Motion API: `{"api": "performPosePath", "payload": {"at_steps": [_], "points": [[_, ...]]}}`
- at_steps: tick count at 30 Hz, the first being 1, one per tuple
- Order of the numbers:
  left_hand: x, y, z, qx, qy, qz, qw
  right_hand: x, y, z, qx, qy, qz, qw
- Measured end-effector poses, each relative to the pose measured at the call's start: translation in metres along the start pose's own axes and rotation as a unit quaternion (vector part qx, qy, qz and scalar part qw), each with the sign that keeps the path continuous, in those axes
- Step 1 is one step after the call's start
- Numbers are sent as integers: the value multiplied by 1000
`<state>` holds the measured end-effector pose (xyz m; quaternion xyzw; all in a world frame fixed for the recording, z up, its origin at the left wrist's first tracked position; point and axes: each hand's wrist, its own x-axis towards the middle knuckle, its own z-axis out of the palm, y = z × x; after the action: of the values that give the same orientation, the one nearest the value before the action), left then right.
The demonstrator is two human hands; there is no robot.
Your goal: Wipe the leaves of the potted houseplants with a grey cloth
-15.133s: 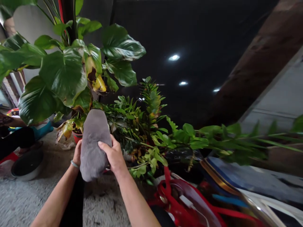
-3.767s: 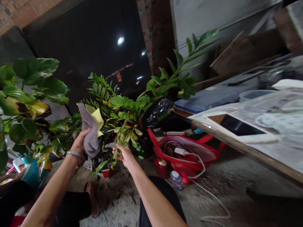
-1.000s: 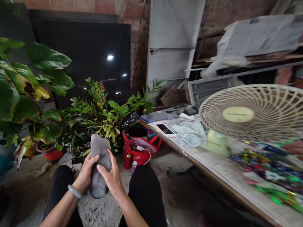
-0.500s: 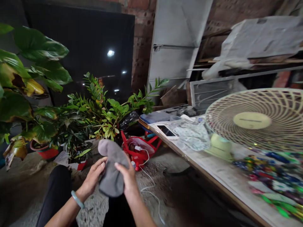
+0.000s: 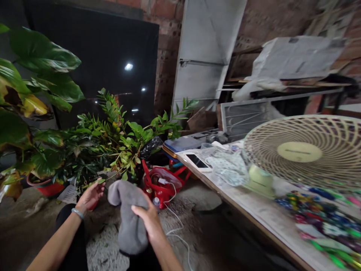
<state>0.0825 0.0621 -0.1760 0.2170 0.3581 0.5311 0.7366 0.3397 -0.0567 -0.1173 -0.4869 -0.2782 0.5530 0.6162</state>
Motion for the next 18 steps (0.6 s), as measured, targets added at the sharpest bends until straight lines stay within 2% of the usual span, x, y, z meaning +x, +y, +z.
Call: {"api": "performPosePath", "payload": {"at_steps": [2, 4, 6, 7, 9, 11, 12, 13, 15, 17, 18], "points": [[1, 7, -6, 0, -16, 15, 1000, 10, -22, -21, 15, 71, -41, 997], [1, 7, -10, 0, -21, 26, 999, 35, -51, -25, 52, 135, -87, 986], [1, 5, -13, 1, -24, 41, 999, 63, -71, -6, 97, 167, -114, 975], [1, 3, -13, 1, -26, 48, 998, 73, -72, 8, 109, 151, -100, 977], [0, 0, -12, 1, -24, 63, 998, 81, -55, 41, 98, 96, -49, 989], [0, -1, -12, -1, -14, 76, 997, 68, -21, 65, 47, 28, 2, 999], [-1, -1, -12, -2, -9, 81, 997, 55, -3, 70, 17, -4, 21, 1000], [-1, -1, -12, -4, -6, 83, 997, 39, 14, 69, -9, -27, 28, 999], [-1, 1, -14, -5, -4, 84, 996, 7, 33, 54, -44, -56, 28, 997], [-2, 3, -16, -3, -6, 78, 997, -13, 28, 27, -41, -53, 11, 998], [-2, 4, -16, -1, -9, 75, 997, -15, 18, 13, -37, -26, 3, 999]]}}
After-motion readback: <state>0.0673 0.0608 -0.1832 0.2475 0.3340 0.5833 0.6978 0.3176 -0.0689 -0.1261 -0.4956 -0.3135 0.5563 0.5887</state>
